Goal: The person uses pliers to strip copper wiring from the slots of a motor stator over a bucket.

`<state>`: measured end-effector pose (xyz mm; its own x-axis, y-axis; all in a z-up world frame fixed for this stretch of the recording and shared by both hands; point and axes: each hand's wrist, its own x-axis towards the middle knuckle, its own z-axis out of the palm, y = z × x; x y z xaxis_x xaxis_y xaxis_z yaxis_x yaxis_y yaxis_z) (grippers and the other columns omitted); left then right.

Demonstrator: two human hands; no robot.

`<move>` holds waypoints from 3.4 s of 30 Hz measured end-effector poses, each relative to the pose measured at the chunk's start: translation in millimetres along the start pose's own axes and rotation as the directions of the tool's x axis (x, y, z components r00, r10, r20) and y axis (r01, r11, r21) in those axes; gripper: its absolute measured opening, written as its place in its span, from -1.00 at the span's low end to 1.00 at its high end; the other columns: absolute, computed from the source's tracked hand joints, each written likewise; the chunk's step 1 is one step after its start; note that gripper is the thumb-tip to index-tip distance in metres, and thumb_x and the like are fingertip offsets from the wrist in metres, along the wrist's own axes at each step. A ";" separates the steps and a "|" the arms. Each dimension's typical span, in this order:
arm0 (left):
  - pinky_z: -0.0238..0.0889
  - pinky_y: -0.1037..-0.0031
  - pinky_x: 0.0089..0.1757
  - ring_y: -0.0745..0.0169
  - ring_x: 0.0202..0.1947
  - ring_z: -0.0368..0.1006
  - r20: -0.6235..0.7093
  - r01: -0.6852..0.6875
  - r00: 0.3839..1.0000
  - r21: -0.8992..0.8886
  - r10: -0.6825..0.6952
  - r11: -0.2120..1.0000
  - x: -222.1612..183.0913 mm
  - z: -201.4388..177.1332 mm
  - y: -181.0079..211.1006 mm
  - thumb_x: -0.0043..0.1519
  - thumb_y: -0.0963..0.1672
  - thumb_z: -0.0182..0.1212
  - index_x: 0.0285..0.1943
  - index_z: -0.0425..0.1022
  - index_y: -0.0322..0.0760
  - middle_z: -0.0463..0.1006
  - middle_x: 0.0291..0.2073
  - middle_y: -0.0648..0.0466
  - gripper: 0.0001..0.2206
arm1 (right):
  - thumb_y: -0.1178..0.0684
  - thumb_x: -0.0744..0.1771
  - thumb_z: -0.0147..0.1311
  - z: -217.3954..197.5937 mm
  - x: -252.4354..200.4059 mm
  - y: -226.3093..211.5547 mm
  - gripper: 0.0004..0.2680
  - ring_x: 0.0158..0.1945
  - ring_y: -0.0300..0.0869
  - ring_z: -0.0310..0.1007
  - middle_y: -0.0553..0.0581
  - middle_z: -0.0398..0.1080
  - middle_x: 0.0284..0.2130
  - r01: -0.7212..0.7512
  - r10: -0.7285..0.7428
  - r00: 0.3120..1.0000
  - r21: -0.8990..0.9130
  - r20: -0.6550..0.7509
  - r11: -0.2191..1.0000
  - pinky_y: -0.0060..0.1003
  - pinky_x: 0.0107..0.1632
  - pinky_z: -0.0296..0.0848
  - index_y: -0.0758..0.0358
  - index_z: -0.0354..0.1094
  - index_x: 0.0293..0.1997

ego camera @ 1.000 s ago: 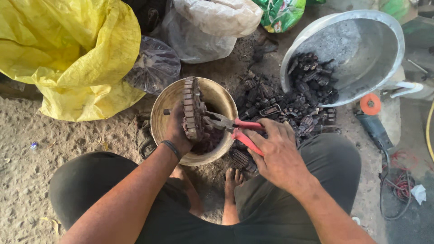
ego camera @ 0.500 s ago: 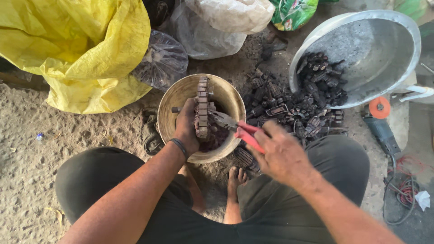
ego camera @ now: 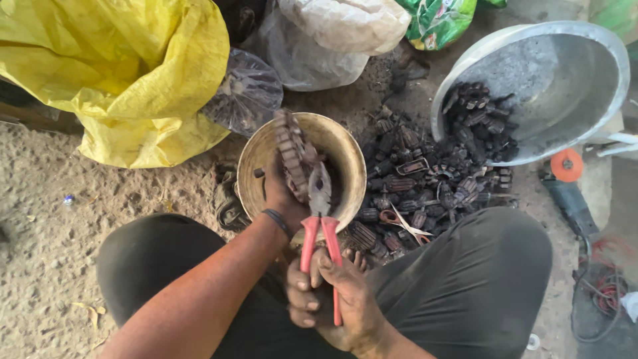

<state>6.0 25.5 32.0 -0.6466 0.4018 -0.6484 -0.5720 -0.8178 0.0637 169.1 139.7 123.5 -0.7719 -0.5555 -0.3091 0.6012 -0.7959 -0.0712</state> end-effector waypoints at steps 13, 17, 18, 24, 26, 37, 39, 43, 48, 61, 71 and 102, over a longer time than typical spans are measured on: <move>0.43 0.49 -0.10 0.31 -0.15 0.54 0.210 -0.533 0.846 0.376 0.491 0.758 -8.3 13.9 8.1 0.23 -0.11 0.21 0.33 0.40 -0.41 0.60 -0.07 0.01 -0.53 | 0.00 0.37 0.10 -36.5 -50.4 -13.7 -0.81 -0.50 -0.16 0.36 0.14 0.33 -0.49 -0.057 -0.138 0.954 -0.613 -0.266 0.788 -0.24 -0.45 0.33 0.30 0.26 -0.33; 0.44 0.44 -0.16 0.27 -0.22 0.54 0.121 -0.466 0.873 0.496 0.472 0.733 -11.9 20.2 1.4 0.19 -0.12 0.24 0.27 0.47 -0.42 0.61 -0.11 -0.03 -0.55 | 0.01 0.36 0.05 -35.0 -40.9 -27.2 -0.83 -0.52 -0.18 0.35 0.13 0.34 -0.52 -0.093 -0.220 0.870 -0.585 -0.441 0.806 -0.25 -0.46 0.32 0.34 0.33 -0.28; 0.44 0.41 -0.19 0.24 -0.25 0.53 0.098 -0.430 0.888 0.524 0.450 0.735 -10.9 20.6 -4.1 0.18 -0.12 0.23 0.24 0.51 -0.43 0.61 -0.14 -0.05 -0.56 | 0.01 0.36 0.03 -35.9 -39.4 -29.3 -0.82 -0.53 -0.18 0.34 0.12 0.33 -0.52 -0.101 -0.248 0.827 -0.567 -0.504 0.817 -0.26 -0.46 0.31 0.35 0.34 -0.26; 0.49 0.42 -0.21 0.28 -0.28 0.55 -0.004 -0.485 0.833 0.476 0.553 0.734 4.1 23.1 24.2 0.25 -0.06 0.25 0.03 0.53 -0.40 0.61 -0.26 0.08 -0.69 | -0.01 0.32 0.10 -50.0 -56.9 -33.1 -0.81 -0.57 -0.18 0.33 0.09 0.31 -0.59 -0.186 -0.232 0.821 -0.628 -0.522 0.756 -0.25 -0.51 0.29 0.38 0.37 -0.26; 0.36 0.37 -0.40 0.20 -0.42 0.46 0.059 -0.435 0.894 0.350 0.444 0.829 7.3 10.0 42.5 0.31 0.05 0.15 0.00 0.52 -0.29 0.54 -0.36 0.07 -0.65 | 0.02 0.32 0.12 -64.4 -67.9 -30.8 -0.81 -0.58 -0.15 0.34 0.09 0.32 -0.57 -0.226 -0.223 0.817 -0.652 -0.532 0.724 -0.22 -0.50 0.32 0.39 0.32 -0.28; 0.43 0.25 -0.41 0.11 -0.44 0.54 0.076 -0.154 0.988 0.340 0.136 0.928 7.3 -11.3 31.8 0.31 0.16 0.01 0.05 0.52 -0.17 0.62 -0.31 0.06 -0.55 | 0.12 0.15 0.20 -38.1 -17.1 -84.8 -0.57 0.09 0.30 0.31 0.40 0.31 0.10 -0.402 -0.476 0.879 -0.497 0.026 -0.769 0.15 0.09 0.26 0.18 0.37 0.16; 0.36 0.25 -0.48 0.07 -0.49 0.49 0.054 -0.149 0.989 0.449 0.140 0.881 10.3 -18.1 32.8 0.27 0.16 0.04 0.02 0.54 -0.14 0.62 -0.32 0.08 -0.57 | 0.14 0.13 0.22 -25.3 -21.1 -84.5 -0.49 0.24 0.32 0.18 0.38 0.22 0.19 -0.440 -0.474 0.879 -0.485 -0.060 -0.756 0.20 0.20 0.13 0.11 0.35 0.25; 0.47 0.19 -0.37 0.05 -0.39 0.52 0.149 -0.121 0.987 0.377 0.068 0.918 15.8 -28.1 34.0 0.27 0.19 0.01 0.05 0.53 -0.16 0.58 -0.30 0.04 -0.51 | 0.14 0.19 0.22 -16.4 -24.4 -92.2 -0.52 0.21 0.23 0.20 0.33 0.22 0.18 -0.398 -0.462 0.887 -0.510 -0.003 -0.762 0.20 0.27 0.11 0.00 0.35 0.29; 0.50 0.11 -0.24 0.04 -0.24 0.56 0.201 -0.044 0.980 0.250 -0.007 0.967 10.0 -18.2 30.2 0.33 0.18 -0.03 0.16 0.48 -0.22 0.61 -0.15 0.05 -0.48 | 0.12 0.19 0.25 -0.5 -19.7 -121.0 -0.59 0.26 0.25 0.17 0.32 0.18 0.23 -0.218 -0.364 0.906 -0.498 0.217 -0.839 0.22 0.32 0.09 0.21 0.37 0.17; 0.52 0.25 -0.31 0.08 -0.36 0.57 0.104 -0.018 0.994 0.411 -0.028 0.911 12.5 -20.1 23.3 0.31 0.16 -0.06 0.10 0.51 -0.18 0.62 -0.25 0.00 -0.52 | 0.09 0.16 0.30 22.1 1.4 -140.5 -0.69 0.15 0.15 0.26 0.23 0.26 0.06 -0.106 -0.224 0.837 -0.254 0.499 -0.961 0.18 0.22 0.22 0.20 0.50 -0.02; 0.42 0.22 -0.38 0.12 -0.43 0.51 -0.016 -0.232 0.965 0.409 0.261 0.883 23.9 -12.7 41.3 0.34 0.09 0.04 0.06 0.51 -0.18 0.62 -0.32 0.05 -0.63 | 0.11 0.27 0.20 -21.7 -21.3 -87.3 -0.81 -0.26 0.15 0.50 0.25 0.42 -0.29 -0.112 -0.455 0.877 -0.857 0.153 -0.503 -0.05 -0.21 0.45 0.37 0.45 -0.11; 0.42 0.28 -0.51 0.04 -0.61 0.53 -0.083 0.132 0.991 0.600 -0.103 0.789 3.7 -7.6 27.9 0.26 0.19 -0.08 -0.08 0.58 -0.24 0.60 -0.49 0.00 -0.47 | 0.03 0.26 0.21 -8.5 -6.8 -145.2 -0.69 -0.05 0.13 0.53 0.30 0.43 0.01 -0.106 -0.292 0.953 -0.822 0.076 -0.559 -0.12 -0.04 0.49 0.32 0.45 0.07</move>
<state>-8.5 1.1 25.6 -0.5405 0.4480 -0.7122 -0.8394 -0.3450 0.4199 88.8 261.2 127.8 -0.9273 -0.3154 -0.2017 -0.0847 0.7015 -0.7076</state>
